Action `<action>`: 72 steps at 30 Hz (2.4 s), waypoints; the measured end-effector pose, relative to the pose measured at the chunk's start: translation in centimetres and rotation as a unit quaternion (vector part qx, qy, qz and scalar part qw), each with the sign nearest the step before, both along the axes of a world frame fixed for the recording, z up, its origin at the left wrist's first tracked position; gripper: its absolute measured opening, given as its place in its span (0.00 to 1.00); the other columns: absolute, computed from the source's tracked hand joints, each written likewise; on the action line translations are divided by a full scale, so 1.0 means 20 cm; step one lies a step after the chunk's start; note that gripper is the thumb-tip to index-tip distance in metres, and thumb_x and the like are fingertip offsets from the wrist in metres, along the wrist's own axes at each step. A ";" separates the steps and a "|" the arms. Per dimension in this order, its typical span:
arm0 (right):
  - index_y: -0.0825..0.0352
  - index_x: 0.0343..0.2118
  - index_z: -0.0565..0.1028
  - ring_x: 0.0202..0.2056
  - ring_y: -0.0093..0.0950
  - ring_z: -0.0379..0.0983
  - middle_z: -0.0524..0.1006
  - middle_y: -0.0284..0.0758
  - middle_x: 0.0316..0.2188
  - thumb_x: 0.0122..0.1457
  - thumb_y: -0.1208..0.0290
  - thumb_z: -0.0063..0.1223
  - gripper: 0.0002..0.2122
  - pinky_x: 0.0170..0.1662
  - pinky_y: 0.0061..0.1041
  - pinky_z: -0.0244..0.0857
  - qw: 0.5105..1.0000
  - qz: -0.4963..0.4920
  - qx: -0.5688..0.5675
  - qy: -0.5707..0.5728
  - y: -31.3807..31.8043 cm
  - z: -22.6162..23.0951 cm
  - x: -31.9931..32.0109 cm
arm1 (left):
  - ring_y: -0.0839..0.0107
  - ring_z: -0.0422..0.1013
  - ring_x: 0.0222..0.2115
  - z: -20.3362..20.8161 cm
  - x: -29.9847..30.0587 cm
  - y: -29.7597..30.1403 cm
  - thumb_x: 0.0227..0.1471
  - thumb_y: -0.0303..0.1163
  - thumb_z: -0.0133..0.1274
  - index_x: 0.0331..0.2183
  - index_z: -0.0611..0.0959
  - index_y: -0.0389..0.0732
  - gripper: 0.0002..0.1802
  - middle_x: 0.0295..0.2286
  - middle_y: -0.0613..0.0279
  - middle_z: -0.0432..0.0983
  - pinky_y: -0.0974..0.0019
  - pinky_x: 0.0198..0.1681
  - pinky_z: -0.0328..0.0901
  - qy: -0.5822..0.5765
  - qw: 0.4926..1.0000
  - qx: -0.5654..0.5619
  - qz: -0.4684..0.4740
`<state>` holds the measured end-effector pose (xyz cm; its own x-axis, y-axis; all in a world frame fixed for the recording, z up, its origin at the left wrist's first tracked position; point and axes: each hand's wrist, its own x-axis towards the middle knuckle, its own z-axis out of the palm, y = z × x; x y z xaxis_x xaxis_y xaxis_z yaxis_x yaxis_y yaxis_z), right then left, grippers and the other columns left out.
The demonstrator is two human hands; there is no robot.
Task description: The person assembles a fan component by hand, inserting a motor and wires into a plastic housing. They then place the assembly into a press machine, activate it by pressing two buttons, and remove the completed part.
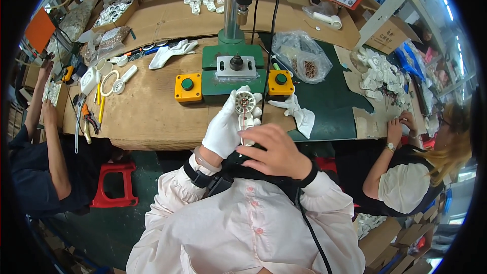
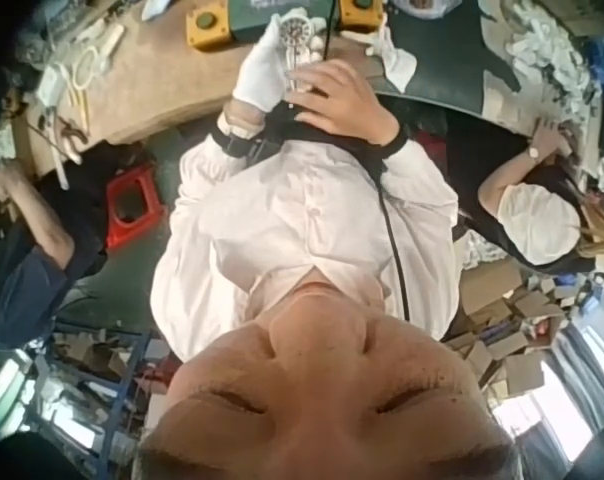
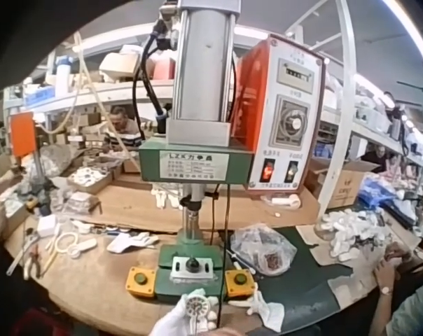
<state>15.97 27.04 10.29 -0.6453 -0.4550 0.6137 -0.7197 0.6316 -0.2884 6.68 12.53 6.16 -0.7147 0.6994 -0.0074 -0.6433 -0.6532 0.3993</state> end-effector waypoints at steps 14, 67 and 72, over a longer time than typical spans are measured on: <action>0.60 0.35 0.81 0.36 0.31 0.70 0.76 0.30 0.33 0.46 0.75 0.61 0.11 0.41 0.31 0.61 0.998 -0.043 -0.026 -0.028 0.22 0.15 -0.19 | 0.67 0.73 0.42 0.02 0.03 0.00 0.66 0.47 0.38 0.60 0.65 0.45 0.26 0.51 0.58 0.71 0.62 0.45 0.70 -0.003 0.999 -0.050 -0.004; 0.62 0.29 0.83 0.31 0.32 0.71 0.75 0.31 0.24 0.47 0.69 0.65 0.07 0.36 0.31 0.63 0.996 -0.073 0.029 -0.047 0.14 0.16 -0.35 | 0.68 0.75 0.33 -0.04 0.02 0.01 0.66 0.49 0.36 0.59 0.67 0.43 0.27 0.42 0.61 0.75 0.64 0.38 0.73 0.017 0.999 -0.051 -0.001; 0.62 0.31 0.83 0.30 0.32 0.70 0.76 0.31 0.25 0.48 0.70 0.64 0.07 0.36 0.30 0.63 0.996 -0.069 -0.006 -0.061 0.15 0.15 -0.35 | 0.68 0.75 0.34 -0.02 0.01 0.01 0.66 0.49 0.36 0.59 0.67 0.43 0.27 0.42 0.60 0.75 0.65 0.39 0.72 0.004 0.999 -0.052 -0.010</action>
<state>8.93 30.03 13.26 -0.7716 -0.3495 0.5315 -0.5848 0.7183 -0.3768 6.89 12.64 5.80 -0.7008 0.7094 -0.0754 -0.6528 -0.5951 0.4686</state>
